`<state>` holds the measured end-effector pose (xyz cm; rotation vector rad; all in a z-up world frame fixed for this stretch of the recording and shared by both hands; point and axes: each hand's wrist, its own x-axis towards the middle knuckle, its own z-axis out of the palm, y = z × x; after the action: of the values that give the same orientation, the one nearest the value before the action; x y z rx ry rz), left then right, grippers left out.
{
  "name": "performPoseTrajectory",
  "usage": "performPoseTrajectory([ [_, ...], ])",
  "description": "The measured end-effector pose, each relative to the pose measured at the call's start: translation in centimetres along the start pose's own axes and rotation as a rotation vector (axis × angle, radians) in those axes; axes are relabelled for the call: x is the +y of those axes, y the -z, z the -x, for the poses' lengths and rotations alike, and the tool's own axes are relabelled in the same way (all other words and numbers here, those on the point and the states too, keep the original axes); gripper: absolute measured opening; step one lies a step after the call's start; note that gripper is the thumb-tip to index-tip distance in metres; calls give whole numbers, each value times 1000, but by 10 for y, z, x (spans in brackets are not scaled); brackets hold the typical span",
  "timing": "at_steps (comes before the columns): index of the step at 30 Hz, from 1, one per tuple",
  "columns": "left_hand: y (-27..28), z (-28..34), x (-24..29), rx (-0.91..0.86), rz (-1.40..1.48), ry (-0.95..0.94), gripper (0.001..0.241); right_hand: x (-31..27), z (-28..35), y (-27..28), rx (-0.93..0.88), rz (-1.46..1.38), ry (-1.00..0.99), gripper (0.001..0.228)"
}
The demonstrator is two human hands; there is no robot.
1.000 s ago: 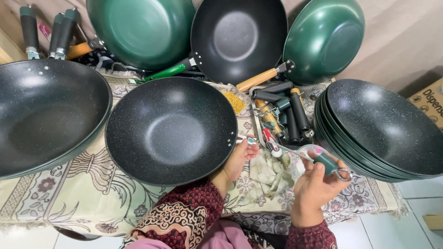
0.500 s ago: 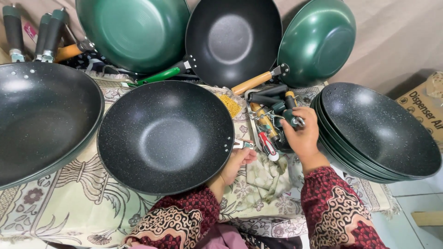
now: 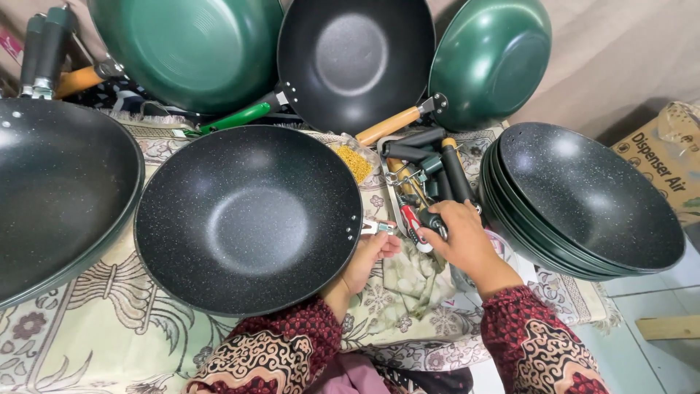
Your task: Assembling a handle onto a wok using a tool and removing a sticker.
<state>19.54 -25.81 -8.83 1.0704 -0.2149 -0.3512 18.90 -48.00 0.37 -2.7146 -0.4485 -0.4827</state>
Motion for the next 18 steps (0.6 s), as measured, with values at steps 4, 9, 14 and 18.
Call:
performPoseTrajectory([
  [4,3,-1,-4,2,16,0,50,3,1,3,-67,-37,-58,56],
  [9,3,-5,-14,19,59,-5,51,17,2,9,-233,-95,-105,63],
  [14,2,-5,-16,38,40,-31,50,35,-24,10,-3,100,-48,27],
  [18,2,-2,-18,59,12,-64,49,60,-49,-6,4,524,-208,31],
])
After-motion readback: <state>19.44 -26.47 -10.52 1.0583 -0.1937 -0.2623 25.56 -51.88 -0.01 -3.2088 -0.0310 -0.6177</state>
